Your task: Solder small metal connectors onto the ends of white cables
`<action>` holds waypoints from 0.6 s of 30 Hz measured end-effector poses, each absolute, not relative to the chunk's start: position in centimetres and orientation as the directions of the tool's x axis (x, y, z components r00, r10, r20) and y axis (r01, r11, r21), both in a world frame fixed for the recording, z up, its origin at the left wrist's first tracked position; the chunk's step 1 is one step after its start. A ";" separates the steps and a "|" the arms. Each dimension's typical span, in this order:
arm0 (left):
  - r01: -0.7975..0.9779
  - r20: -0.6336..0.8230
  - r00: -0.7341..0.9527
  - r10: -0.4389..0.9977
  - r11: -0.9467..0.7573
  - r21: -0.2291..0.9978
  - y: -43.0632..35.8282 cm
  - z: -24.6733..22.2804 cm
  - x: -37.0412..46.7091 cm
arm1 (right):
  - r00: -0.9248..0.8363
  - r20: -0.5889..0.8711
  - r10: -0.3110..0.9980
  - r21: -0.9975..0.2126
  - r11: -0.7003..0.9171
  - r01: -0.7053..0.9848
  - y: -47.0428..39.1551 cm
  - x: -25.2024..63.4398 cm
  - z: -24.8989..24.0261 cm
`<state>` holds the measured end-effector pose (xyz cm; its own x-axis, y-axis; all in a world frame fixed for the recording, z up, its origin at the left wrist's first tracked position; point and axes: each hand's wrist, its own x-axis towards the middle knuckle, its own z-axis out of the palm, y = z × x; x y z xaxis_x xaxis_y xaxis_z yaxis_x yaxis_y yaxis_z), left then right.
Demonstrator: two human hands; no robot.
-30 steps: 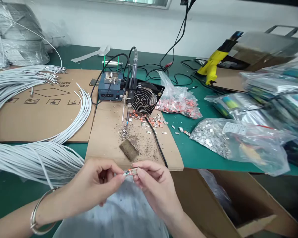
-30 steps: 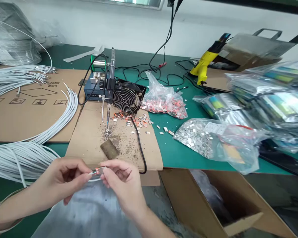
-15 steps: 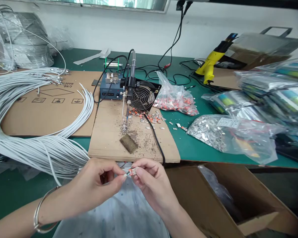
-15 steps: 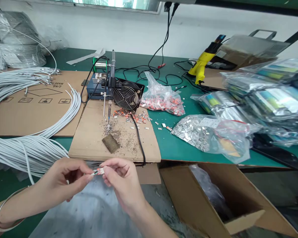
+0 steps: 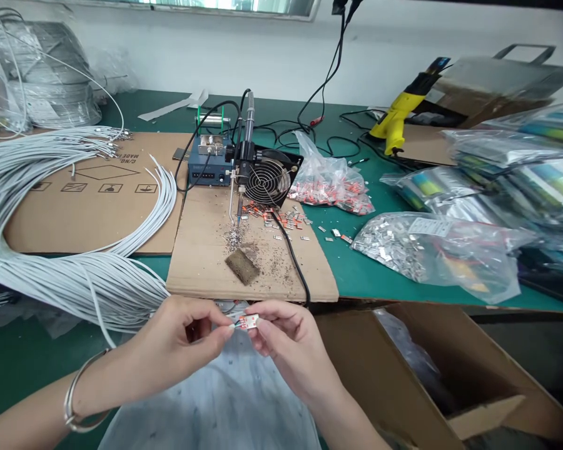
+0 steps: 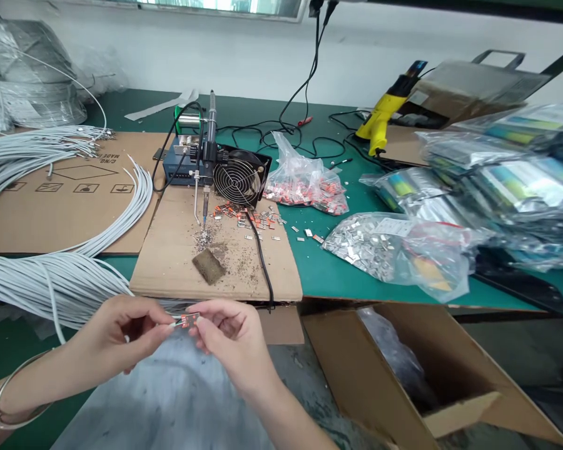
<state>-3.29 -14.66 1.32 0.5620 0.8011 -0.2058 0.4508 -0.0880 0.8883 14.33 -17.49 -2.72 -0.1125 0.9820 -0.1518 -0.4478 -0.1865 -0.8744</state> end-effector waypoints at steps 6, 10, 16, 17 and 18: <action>0.497 -0.074 0.612 0.787 -0.310 0.811 -14.5 1.0 -3.7 | -0.137 -0.164 0.977 -0.893 -0.207 -0.400 -17.4 14.6 -2.7; 0.509 -0.010 0.638 0.770 -0.412 0.755 -15.0 0.6 -3.5 | -0.116 -0.199 0.973 -0.910 -0.228 -0.346 -17.3 14.2 -2.8; 0.486 0.262 0.627 0.733 -0.631 0.605 -16.3 -0.6 -3.4 | 0.098 -0.005 0.995 -0.973 0.018 -0.228 -17.0 12.1 -2.8; 0.480 0.280 0.626 0.728 -0.642 0.598 -16.5 -0.7 -3.4 | 0.121 0.017 0.992 -0.979 0.041 -0.202 -17.0 11.8 -2.8; 0.472 0.299 0.617 0.728 -0.647 0.599 -16.7 -0.8 -3.5 | 0.129 0.020 0.991 -0.980 0.045 -0.195 -16.9 11.5 -2.8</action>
<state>-3.52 -16.70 -0.81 0.6170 0.7278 0.2992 0.4724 -0.6467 0.5989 11.48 -16.90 -2.81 0.1292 0.9914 0.0198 -0.1947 0.0449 -0.9798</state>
